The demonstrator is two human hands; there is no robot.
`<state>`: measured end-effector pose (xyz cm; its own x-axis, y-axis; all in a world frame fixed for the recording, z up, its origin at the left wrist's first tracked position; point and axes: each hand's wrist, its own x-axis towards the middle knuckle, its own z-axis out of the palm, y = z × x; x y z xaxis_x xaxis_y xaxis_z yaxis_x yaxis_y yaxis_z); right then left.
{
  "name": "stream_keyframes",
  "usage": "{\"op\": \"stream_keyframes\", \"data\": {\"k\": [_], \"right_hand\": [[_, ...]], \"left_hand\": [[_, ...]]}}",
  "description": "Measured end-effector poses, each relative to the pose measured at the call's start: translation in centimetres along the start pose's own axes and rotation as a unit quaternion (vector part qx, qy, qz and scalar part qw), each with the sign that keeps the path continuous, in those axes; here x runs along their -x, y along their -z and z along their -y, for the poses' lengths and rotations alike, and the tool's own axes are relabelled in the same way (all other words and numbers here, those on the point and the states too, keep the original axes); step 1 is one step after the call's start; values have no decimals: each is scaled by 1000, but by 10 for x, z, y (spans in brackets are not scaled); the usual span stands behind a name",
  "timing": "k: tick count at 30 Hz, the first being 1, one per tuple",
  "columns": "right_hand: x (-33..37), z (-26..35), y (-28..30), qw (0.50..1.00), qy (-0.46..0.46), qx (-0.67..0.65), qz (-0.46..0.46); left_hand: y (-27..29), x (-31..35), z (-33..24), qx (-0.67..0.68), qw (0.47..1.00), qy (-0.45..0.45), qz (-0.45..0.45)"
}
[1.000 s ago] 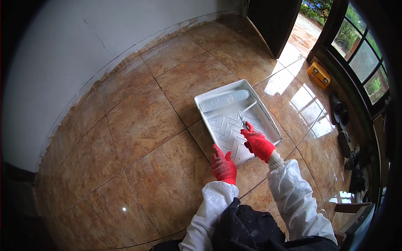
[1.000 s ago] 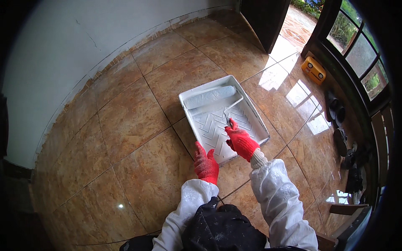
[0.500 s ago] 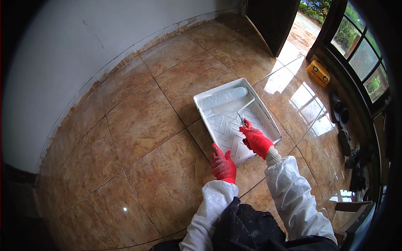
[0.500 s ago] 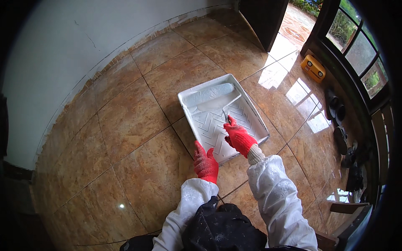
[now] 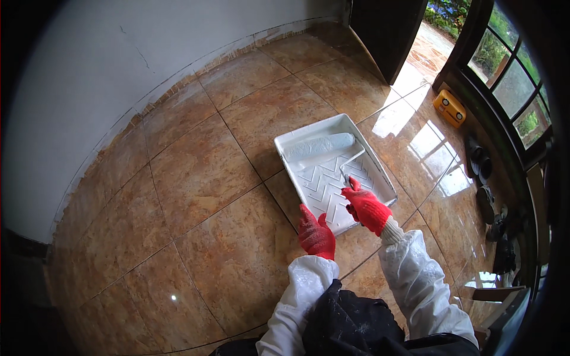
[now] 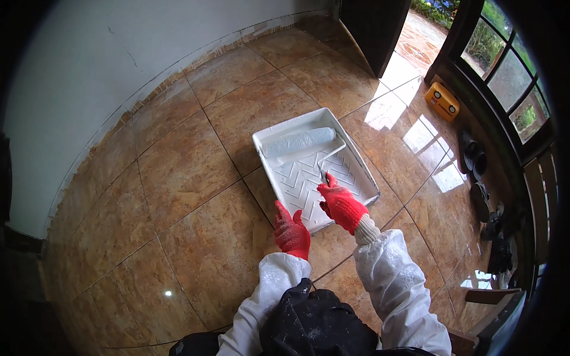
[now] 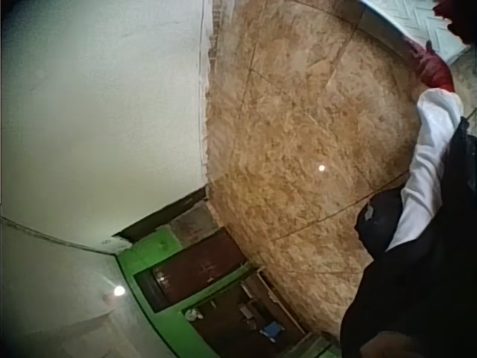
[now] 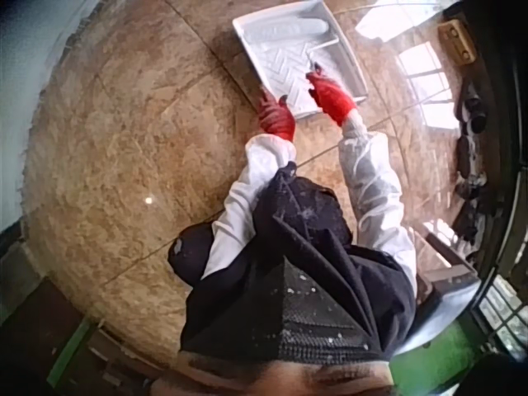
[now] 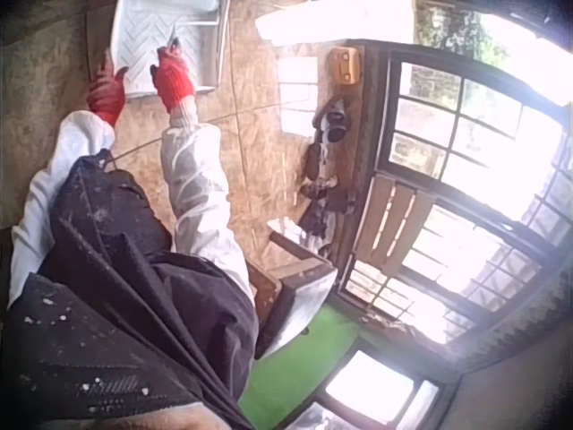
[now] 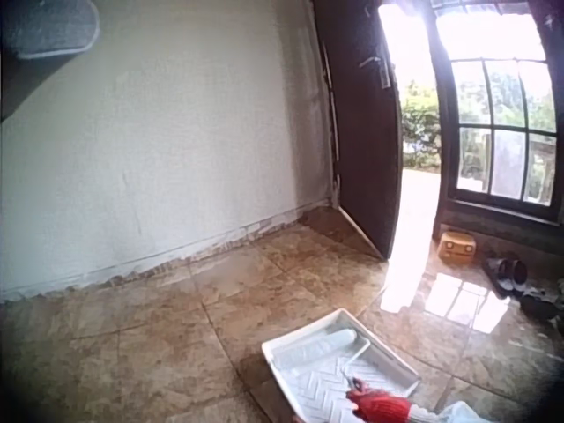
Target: The person rolls a paint roller back and forth in a paint tray filled with white paint to coat it evenly.
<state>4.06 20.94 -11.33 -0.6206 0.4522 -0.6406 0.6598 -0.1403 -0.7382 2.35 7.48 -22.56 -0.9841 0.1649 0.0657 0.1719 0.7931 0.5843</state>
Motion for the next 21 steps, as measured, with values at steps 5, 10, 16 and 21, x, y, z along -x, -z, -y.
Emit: {"op": "stream_keyframes", "data": {"k": [5,10,16,21], "right_hand": [[28,13,-1,998,-41,48,0],[39,-9,0,999,-5,19,-43],[58,-27,12,996,31,-17,-78],[86,-26,30,991,58,3,-119]], "left_hand": [[1,-1,4,-16,1000,-6,-12],[-2,0,4,-10,1000,-15,-23],[-1,13,5,12,1000,-13,17],[1,39,-2,32,999,-19,17]]}}
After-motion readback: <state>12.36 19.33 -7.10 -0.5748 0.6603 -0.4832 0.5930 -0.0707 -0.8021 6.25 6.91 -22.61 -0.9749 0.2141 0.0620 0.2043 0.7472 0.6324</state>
